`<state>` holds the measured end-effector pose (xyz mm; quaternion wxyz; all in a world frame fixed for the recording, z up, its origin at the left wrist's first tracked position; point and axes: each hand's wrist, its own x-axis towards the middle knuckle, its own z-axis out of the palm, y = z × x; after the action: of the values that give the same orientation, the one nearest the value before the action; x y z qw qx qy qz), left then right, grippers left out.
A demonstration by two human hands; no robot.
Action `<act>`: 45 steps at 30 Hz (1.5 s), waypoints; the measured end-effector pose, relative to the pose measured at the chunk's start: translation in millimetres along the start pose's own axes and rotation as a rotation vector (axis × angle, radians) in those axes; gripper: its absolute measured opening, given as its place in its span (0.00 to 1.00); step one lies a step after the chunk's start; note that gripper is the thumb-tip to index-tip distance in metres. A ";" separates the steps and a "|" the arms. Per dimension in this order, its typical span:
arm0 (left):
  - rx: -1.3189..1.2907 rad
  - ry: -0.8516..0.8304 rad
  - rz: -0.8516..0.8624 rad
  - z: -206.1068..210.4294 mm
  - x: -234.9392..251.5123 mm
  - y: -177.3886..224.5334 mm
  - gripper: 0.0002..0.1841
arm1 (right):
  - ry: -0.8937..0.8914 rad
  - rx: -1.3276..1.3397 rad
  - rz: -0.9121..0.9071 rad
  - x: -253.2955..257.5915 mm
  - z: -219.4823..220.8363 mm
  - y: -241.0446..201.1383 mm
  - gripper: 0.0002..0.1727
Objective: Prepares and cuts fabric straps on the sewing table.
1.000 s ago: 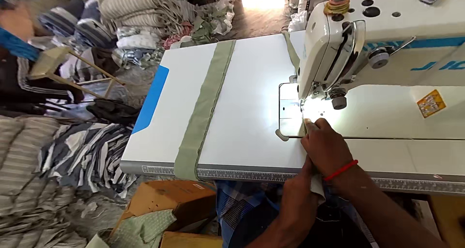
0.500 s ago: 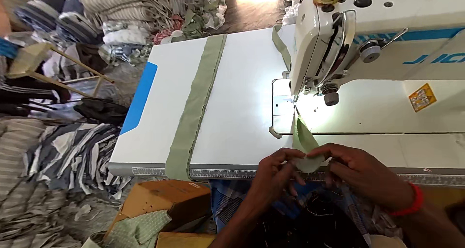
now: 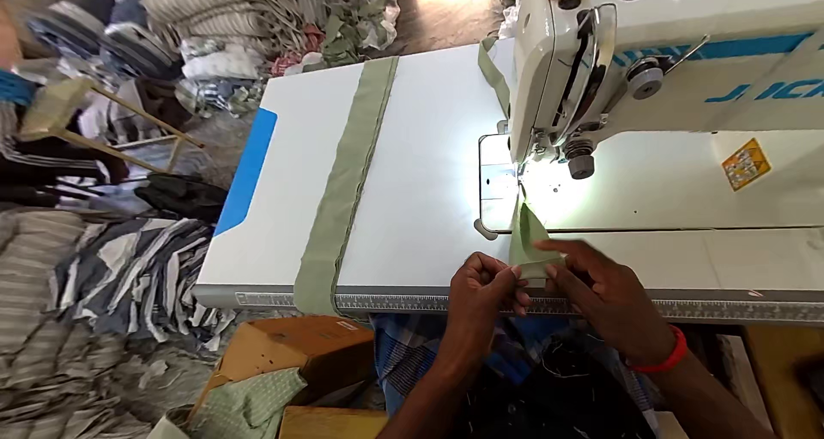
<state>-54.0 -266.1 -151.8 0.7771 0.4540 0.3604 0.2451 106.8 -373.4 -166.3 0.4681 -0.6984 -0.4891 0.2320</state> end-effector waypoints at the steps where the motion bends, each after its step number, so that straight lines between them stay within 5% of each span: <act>1: -0.115 0.009 -0.027 2.4 1.8 0.6 0.04 | 0.003 -0.058 -0.120 1.2 2.0 4.7 0.19; 6: -0.427 -0.088 -0.085 6.3 10.1 -0.4 0.16 | 0.014 0.009 -0.241 6.8 1.6 2.4 0.20; 9: -0.215 -0.136 -0.067 8.6 10.0 6.8 0.23 | -0.021 0.066 -0.184 5.7 -6.0 3.0 0.18; 12: -0.047 -0.148 -0.048 11.3 7.7 14.6 0.31 | -0.062 0.160 0.064 -0.5 -10.3 -6.0 0.16; 14: -0.006 -0.185 -0.038 11.4 6.4 13.2 0.23 | -0.066 0.226 0.294 -2.8 -15.0 -19.7 0.20; 16: 0.015 -0.217 -0.045 11.8 6.6 10.5 0.10 | -0.011 0.181 0.359 -4.9 -16.4 -26.9 0.12; 20: 0.030 -0.186 -0.125 16.5 5.0 10.5 0.08 | 0.159 -0.353 -0.044 -13.7 -0.7 -15.8 0.08; 23: 0.153 -0.159 -0.063 14.9 -2.2 10.1 0.11 | 0.190 -0.467 -0.210 -16.5 7.8 -12.5 0.11; 31: 0.354 -0.122 0.025 20.4 -9.4 2.7 0.09 | 0.176 -0.391 0.221 -14.7 13.2 -30.1 0.14; 34: 0.366 -0.118 0.020 19.4 -12.8 6.6 0.17 | 0.241 -0.487 0.026 -18.6 16.8 -30.2 0.08; 38: 0.471 -0.082 0.027 13.7 -11.9 15.4 0.32 | 0.245 -0.455 -0.185 -25.3 25.3 -27.2 0.12; 45: 0.347 -0.075 -0.043 7.2 -6.2 15.3 0.32 | 0.117 -0.387 -0.245 -22.5 22.8 -9.4 0.14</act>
<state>-53.1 -267.2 -133.8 0.7053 0.5822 0.3775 0.1453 75.2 -383.1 -171.4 0.3777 -0.7229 -0.5776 0.0343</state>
